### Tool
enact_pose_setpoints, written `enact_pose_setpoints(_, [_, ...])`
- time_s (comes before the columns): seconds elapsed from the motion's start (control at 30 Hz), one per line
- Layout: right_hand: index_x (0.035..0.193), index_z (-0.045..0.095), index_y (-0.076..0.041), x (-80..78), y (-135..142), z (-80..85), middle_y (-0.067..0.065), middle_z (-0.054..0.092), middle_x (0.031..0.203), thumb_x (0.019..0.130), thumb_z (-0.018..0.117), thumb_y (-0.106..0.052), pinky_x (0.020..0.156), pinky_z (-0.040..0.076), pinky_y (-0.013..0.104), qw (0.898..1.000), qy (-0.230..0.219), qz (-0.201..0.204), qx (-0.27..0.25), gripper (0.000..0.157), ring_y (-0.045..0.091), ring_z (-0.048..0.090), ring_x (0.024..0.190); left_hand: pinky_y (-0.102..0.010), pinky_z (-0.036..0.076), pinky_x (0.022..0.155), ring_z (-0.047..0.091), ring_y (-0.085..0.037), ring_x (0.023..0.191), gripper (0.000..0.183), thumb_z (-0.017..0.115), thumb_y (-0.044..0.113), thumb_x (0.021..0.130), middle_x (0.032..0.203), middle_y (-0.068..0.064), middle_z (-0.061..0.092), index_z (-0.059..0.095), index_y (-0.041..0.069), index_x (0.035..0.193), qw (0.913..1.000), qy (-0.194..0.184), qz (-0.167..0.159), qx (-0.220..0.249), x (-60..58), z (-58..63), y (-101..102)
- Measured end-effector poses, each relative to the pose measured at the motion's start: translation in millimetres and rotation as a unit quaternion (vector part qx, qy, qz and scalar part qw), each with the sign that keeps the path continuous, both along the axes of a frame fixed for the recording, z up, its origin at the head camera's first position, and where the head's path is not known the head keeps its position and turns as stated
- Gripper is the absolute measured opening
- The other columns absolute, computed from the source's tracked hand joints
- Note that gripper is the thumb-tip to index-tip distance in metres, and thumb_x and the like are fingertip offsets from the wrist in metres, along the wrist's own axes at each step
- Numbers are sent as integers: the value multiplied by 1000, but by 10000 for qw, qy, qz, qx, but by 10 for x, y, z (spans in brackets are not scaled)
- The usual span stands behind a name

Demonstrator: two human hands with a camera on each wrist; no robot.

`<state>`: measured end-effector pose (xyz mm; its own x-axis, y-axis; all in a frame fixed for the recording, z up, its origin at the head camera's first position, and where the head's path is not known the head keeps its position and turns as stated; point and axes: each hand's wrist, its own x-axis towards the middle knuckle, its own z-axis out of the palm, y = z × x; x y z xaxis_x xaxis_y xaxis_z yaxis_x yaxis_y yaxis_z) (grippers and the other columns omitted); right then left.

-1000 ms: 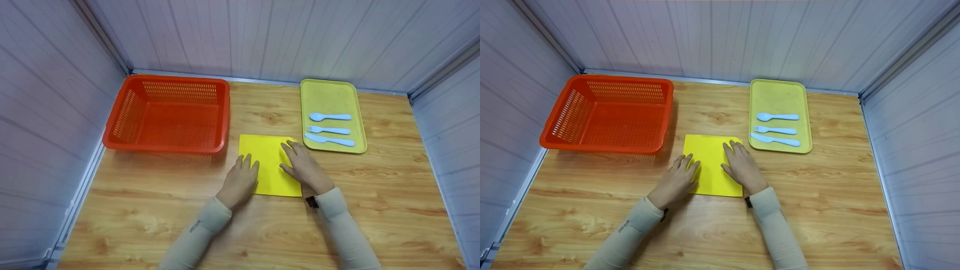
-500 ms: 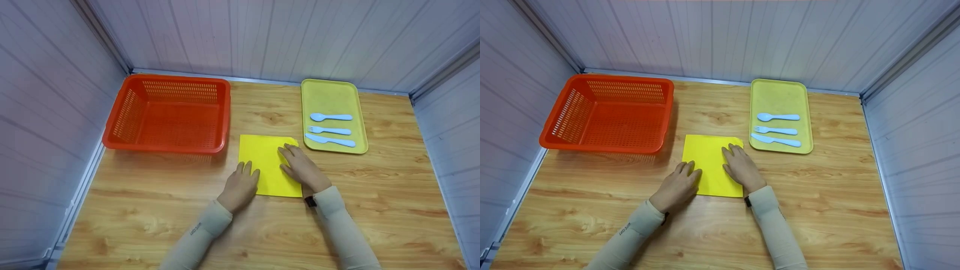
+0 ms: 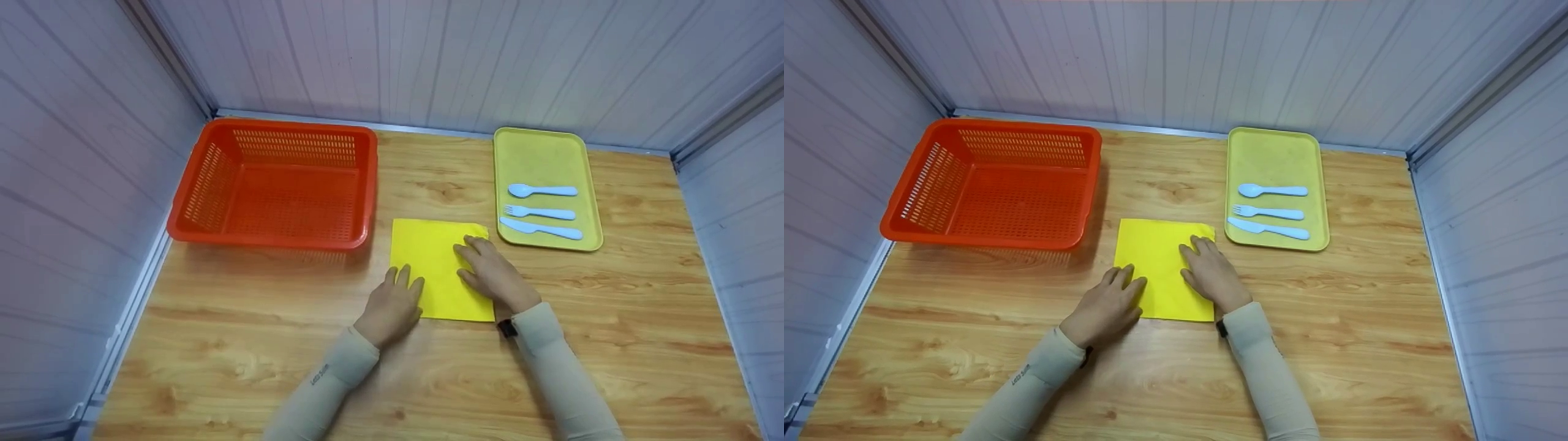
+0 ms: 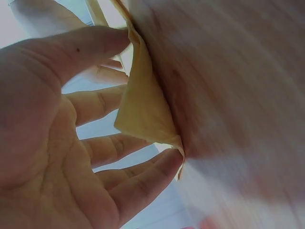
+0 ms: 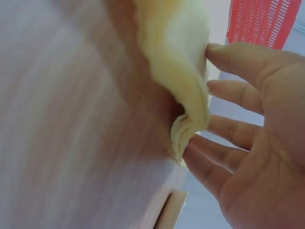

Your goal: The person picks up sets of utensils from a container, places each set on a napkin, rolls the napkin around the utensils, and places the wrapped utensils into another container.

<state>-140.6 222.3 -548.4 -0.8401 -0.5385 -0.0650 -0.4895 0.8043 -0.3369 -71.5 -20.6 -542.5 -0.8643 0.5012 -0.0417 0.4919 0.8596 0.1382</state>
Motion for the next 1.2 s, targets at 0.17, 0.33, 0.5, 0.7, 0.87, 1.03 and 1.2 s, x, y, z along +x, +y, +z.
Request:
enact_pose_setpoints(0.17, [144, 50, -1, 8, -9, 12, 27, 41, 149, 99, 64, -24, 110, 35, 53, 9999, -73, -109, 89, 52, 42, 38, 137, -45, 56, 86, 49, -45, 126, 51, 71, 27, 93, 141, -26, 49, 58, 3, 135, 9996, -218, -25, -170, -16, 28, 3])
enact_pose_setpoints(0.33, [143, 50, 1, 28, -9, 24, 29, 42, 146, 99, 64, -24, 108, 36, 53, 9998, -14, -95, 150, 53, 44, 40, 134, -42, 58, 79, 56, -43, 115, 31, 59, 7, 97, 131, -26, 57, 65, -1, 126, 9992, 370, -71, -119, -39, 22, -16])
enact_pose_setpoints(0.5, [143, 51, 2, 48, -8, 45, 31, 43, 143, 98, 65, -21, 106, 37, 54, 9997, -4, -162, 194, 52, 47, 40, 131, -38, 55, 67, 55, -37, 98, 25, 57, 1, 96, 116, -22, 58, 68, 2, 118, 9992, 361, 96, -104, -113, 35, -46])
enact_pose_setpoints(0.7, [143, 51, 0, 59, -33, 80, 31, 44, 141, 98, 66, -24, 107, 36, 54, 9988, -208, -393, 197, 54, 48, 40, 128, -43, 54, 78, 53, -39, 107, 33, 54, 6, 100, 127, -23, 55, 62, 4, 132, 9979, -522, 343, -191, -251, 87, -64])
enact_pose_setpoints(0.87, [143, 51, 0, 72, -52, 91, 31, 43, 139, 97, 67, -28, 105, 38, 54, 9973, -345, -595, 250, 56, 48, 40, 126, -48, 52, 88, 50, -42, 121, 43, 58, 21, 99, 141, -26, 49, 58, 4, 139, 9947, -804, 629, -86, -350, 70, -46])
enact_pose_setpoints(1.03, [143, 51, 1, 84, -65, 106, 31, 43, 137, 96, 68, -31, 102, 40, 53, 9961, -397, -709, 339, 58, 48, 40, 125, -49, 48, 97, 45, -42, 127, 55, 65, 32, 96, 146, -26, 43, 53, 2, 141, 9925, -982, 719, -66, -435, 60, -24])
enact_pose_setpoints(1.2, [144, 50, 1, 88, -64, 121, 32, 42, 136, 96, 68, -33, 101, 41, 54, 9940, -507, -884, 409, 61, 47, 39, 125, -49, 37, 109, 38, -42, 136, 60, 66, 32, 96, 153, -25, 36, 48, 4, 146, 9887, -1355, 641, -90, -552, 77, -32])
